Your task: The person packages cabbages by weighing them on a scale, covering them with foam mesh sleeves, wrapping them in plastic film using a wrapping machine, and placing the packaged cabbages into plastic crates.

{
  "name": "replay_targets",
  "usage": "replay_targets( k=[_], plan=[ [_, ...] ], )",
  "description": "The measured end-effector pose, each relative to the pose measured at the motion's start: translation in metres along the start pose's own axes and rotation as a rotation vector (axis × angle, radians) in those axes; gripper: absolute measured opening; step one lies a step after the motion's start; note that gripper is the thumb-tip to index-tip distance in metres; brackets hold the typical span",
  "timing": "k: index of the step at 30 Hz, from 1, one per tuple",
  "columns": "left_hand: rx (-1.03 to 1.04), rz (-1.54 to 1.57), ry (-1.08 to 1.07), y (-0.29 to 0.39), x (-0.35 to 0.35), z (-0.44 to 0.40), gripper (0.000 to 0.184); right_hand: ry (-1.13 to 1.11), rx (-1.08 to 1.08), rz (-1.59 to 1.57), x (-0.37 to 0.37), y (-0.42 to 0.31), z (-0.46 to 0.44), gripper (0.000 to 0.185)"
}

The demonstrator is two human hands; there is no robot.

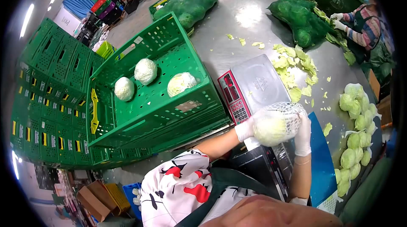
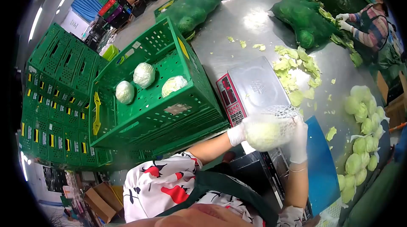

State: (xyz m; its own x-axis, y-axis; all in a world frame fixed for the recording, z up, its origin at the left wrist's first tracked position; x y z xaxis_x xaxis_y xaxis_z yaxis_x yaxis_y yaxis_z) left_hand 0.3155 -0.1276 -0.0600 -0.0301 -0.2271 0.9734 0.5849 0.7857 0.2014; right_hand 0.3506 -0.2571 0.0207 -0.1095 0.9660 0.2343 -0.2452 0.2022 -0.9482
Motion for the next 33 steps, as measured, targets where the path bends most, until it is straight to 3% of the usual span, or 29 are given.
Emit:
replay_targets(
  k=[2, 4, 7, 9, 10, 11, 12, 13, 17, 18, 19, 21, 22, 23, 24, 26, 27, 28, 29, 30, 32, 33],
  plan=[
    [-0.032, -0.036, 0.069, -0.017, 0.004, 0.002, 0.049, -0.094, 0.201, -0.225, -0.015, 0.026, 0.010, 0.032],
    [-0.017, 0.129, -0.113, -0.024, 0.009, 0.004, 0.052, -0.161, 0.327, -0.366, -0.037, 0.062, 0.023, 0.039],
    [0.085, -0.031, -0.044, -0.032, 0.015, -0.017, 0.051, -0.071, 0.070, -0.121, -0.078, 0.057, 0.042, 0.044],
    [0.183, -0.281, 0.127, -0.036, 0.027, -0.029, 0.049, 0.334, -0.128, 0.213, -0.107, 0.019, 0.072, 0.054],
    [0.212, -0.424, 0.198, -0.039, 0.051, -0.027, 0.044, 0.317, -0.059, 0.006, -0.095, -0.002, 0.086, 0.050],
    [0.216, -0.508, 0.107, -0.050, 0.067, -0.039, 0.040, 0.297, 0.011, -0.198, -0.088, -0.012, 0.096, 0.047],
    [0.248, -0.525, 0.008, -0.063, 0.076, -0.053, 0.039, 0.097, 0.105, -0.296, -0.098, 0.011, 0.090, 0.058],
    [0.278, -0.542, -0.092, -0.075, 0.087, -0.066, 0.039, 0.155, 0.054, -0.244, -0.126, 0.023, 0.094, 0.056],
    [0.130, -0.353, 0.012, -0.109, 0.061, -0.123, 0.047, 0.490, -0.144, -0.201, -0.157, -0.002, 0.133, 0.048],
    [0.166, -0.775, 0.282, -0.109, 0.056, -0.119, 0.054, 0.588, -0.200, -0.135, -0.172, 0.005, 0.145, 0.048],
    [0.474, -1.179, 0.320, -0.110, 0.053, -0.116, 0.057, 0.687, -0.253, -0.069, -0.184, 0.010, 0.158, 0.047],
    [0.788, -1.690, 0.062, -0.126, 0.097, -0.088, 0.058, 0.859, -0.380, 0.263, -0.193, 0.019, 0.176, 0.048],
    [0.549, -1.691, -0.143, -0.152, 0.093, -0.090, 0.058, 0.926, -0.422, 0.388, -0.202, 0.035, 0.178, 0.048],
    [0.158, -1.666, -0.261, -0.186, 0.071, -0.096, 0.057, 0.991, -0.457, 0.518, -0.206, 0.043, 0.185, 0.048],
    [0.270, -1.644, -0.230, -0.196, 0.070, -0.094, 0.058, 1.039, -0.312, 0.578, -0.208, 0.043, 0.185, 0.047],
    [0.348, -1.602, -0.230, -0.212, 0.068, -0.089, 0.061, 0.877, -0.300, 0.129, -0.210, 0.046, 0.179, 0.049],
    [0.308, -1.581, -0.264, -0.207, 0.070, -0.094, 0.062, 0.815, -0.288, 0.057, -0.212, 0.043, 0.180, 0.047],
    [-0.035, -1.128, -0.370, -0.203, 0.100, -0.086, 0.066, 0.771, -0.276, -0.015, -0.217, 0.040, 0.184, 0.046],
    [-0.027, -1.077, -0.119, -0.199, 0.070, -0.086, 0.067, 0.775, -0.231, 0.094, -0.225, 0.036, 0.192, 0.048],
    [0.254, -1.592, -0.074, -0.180, 0.058, -0.085, 0.069, 0.773, -0.172, 0.200, -0.234, 0.035, 0.203, 0.051],
    [0.405, -1.715, 0.035, -0.134, 0.083, -0.049, 0.067, 0.994, -0.232, 0.422, -0.266, 0.057, 0.236, 0.057],
    [0.686, -1.987, 0.032, -0.108, 0.096, -0.025, 0.064, 1.129, -0.282, 0.737, -0.268, 0.054, 0.262, 0.057]
  ],
)
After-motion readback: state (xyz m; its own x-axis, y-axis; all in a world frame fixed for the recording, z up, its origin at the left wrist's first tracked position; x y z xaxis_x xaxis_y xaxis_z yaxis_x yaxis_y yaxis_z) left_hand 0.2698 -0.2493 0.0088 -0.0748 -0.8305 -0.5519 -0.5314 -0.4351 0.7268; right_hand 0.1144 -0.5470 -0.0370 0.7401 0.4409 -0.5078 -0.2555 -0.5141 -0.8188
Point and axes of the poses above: each hand's wrist, its own z-axis away from the middle knuckle, its own x-axis out of the palm, y = z × x, the point moved 7 cm from there along -z, towards the middle knuckle, and after that the axes turned 5 degrees about y, right-handed, at the moved point
